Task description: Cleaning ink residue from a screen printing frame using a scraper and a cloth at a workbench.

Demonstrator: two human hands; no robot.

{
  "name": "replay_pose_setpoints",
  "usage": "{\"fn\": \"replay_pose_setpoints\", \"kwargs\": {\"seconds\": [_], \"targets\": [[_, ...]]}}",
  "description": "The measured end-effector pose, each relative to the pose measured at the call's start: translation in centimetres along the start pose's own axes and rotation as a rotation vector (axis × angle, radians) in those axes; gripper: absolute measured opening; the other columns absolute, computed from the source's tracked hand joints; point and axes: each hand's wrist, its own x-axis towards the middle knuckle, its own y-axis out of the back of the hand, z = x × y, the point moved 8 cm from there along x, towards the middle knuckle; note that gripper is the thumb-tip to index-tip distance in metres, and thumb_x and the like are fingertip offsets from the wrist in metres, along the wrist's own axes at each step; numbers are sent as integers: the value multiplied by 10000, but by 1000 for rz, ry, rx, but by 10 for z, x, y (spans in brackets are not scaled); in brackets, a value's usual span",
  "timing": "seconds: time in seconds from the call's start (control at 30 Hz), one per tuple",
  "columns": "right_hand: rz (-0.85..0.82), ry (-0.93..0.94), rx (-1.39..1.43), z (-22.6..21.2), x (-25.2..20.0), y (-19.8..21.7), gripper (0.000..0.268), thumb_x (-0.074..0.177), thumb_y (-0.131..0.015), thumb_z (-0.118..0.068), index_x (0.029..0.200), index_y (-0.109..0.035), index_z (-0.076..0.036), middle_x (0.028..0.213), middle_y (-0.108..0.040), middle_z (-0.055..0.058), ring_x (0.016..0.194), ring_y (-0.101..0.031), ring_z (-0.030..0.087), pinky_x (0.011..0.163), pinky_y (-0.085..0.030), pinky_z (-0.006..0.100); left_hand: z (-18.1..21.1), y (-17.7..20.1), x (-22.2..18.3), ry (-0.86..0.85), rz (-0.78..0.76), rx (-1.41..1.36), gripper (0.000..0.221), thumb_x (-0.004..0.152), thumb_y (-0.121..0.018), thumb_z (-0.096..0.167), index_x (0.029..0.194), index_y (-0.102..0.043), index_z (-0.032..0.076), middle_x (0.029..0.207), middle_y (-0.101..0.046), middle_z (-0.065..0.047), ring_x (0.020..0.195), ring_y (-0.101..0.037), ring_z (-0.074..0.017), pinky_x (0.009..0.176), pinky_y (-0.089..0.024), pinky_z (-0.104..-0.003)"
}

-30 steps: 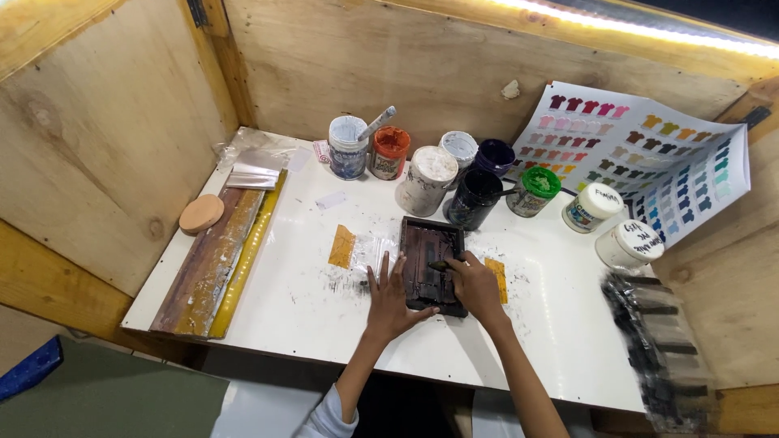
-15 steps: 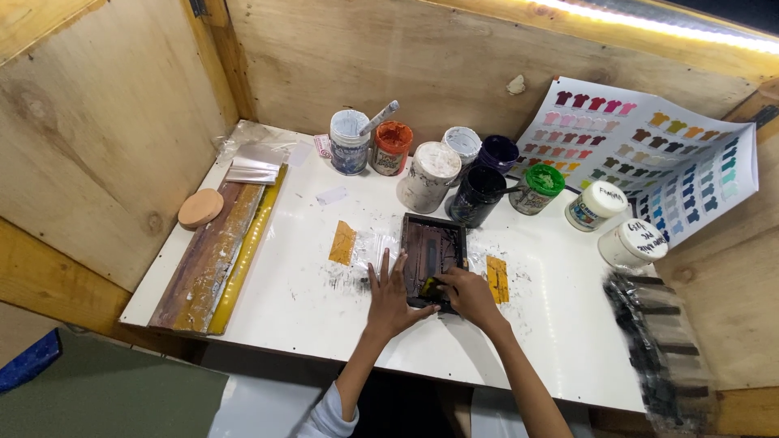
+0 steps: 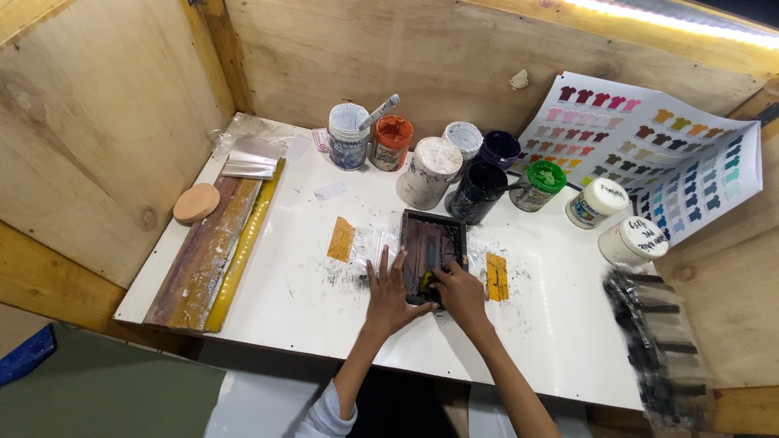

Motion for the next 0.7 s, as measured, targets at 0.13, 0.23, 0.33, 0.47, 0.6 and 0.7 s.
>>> {"fn": "replay_pose_setpoints", "kwargs": {"seconds": [0.13, 0.23, 0.33, 0.47, 0.6, 0.7], "targets": [[43, -14, -13, 2, 12, 3, 243, 896, -733, -182, 1130, -798, -174, 1086, -702, 73, 849, -759, 290, 730, -618, 384, 2, 4, 0, -19, 17, -26, 1157, 706, -800, 606, 1535, -228, 36, 1623, -303, -165, 1539, -41, -429, 1157, 48, -725], [50, -33, -43, 7, 23, -3, 232, 907, -741, -198, 1132, -798, -182, 1064, -702, 65, 842, -756, 257, 732, -619, 342, 1, 5, 0, -9, 17, -47, 1156, 699, -811, 604, 1532, -238, 43, 1611, -323, -161, 1539, -48, -423, 1161, 46, -720], [89, -37, -8, 10, 31, -3, 224, 874, -771, -179, 1092, -806, -143, 1029, -704, 96, 816, -754, 302, 707, -630, 395, 1, 3, 1, -8, 7, -33, 1150, 699, -800, 627, 1526, -254, 42, 1592, -346, -172, 1539, -42, -421, 1168, 65, -712], [107, -38, 13, 8, 43, 4, 216, 870, -775, -159, 1081, -809, -128, 1026, -712, 100, 802, -757, 300, 697, -628, 398, -1, 1, 1, -3, 20, -36, 1164, 684, -798, 654, 1525, -260, 55, 1598, -340, -163, 1540, -50, -416, 1170, 52, -714], [118, -42, 7, 15, 53, -2, 207, 873, -784, -142, 1078, -813, -126, 1026, -724, 99, 806, -760, 293, 693, -630, 386, -1, 2, 1, -10, 29, -14, 1155, 688, -786, 671, 1519, -268, 58, 1623, -306, -151, 1540, -55, -411, 1167, 48, -720], [108, -42, 3, 15, 60, 0, 224, 877, -784, -163, 1097, -809, -127, 1032, -725, 86, 830, -760, 280, 719, -632, 381, -1, 1, 1, -5, 26, -6, 1147, 686, -789, 664, 1515, -274, 61, 1618, -315, -150, 1541, -60, -406, 1171, 48, -717]]}}
